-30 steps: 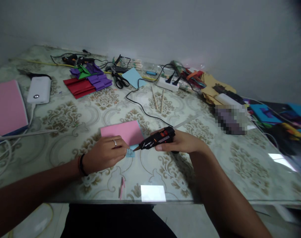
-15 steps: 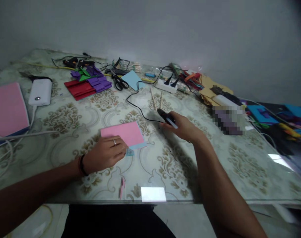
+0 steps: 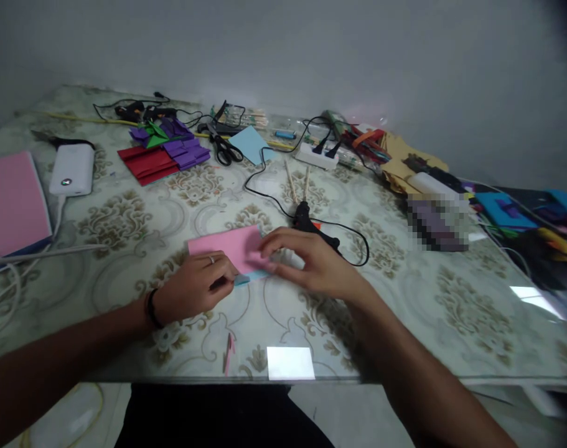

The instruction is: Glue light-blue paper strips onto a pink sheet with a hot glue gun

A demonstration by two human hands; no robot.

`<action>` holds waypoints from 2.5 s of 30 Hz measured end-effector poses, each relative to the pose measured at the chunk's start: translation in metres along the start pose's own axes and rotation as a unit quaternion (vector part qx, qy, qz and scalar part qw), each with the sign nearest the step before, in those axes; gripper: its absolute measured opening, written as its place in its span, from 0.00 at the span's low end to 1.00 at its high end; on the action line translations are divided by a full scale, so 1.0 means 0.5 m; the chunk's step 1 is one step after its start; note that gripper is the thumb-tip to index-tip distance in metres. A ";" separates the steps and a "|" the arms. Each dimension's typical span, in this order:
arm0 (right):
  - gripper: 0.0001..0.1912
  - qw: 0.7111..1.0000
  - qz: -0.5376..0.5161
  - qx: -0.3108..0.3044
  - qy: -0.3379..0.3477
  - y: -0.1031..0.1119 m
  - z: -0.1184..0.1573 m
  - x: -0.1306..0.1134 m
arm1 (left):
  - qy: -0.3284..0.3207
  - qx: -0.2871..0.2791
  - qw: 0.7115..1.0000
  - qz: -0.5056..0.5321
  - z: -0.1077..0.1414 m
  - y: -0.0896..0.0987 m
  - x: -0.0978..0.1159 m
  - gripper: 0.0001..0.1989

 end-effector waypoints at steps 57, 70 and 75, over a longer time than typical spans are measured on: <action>0.07 0.997 -0.025 0.019 -0.073 -0.107 -0.020 0.020 | 0.208 0.032 0.978 -0.010 0.004 0.014 -0.048 0.10; 0.10 0.998 -0.002 0.026 -0.063 -0.109 -0.020 0.016 | -0.063 -0.091 0.971 -0.211 0.006 -0.021 0.014 0.10; 0.11 0.998 -0.001 0.032 -0.062 -0.110 -0.020 0.021 | -0.042 -0.128 0.960 -0.246 0.008 -0.022 0.013 0.11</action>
Point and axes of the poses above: each hand's wrist, its own z-axis away from the middle knuckle, its own y-axis out of the back of the hand, x = y × z, the point moved 7 cm from there along -z, towards the middle knuckle, and after that the axes turned 10 degrees about z, right-handed, at the moved point
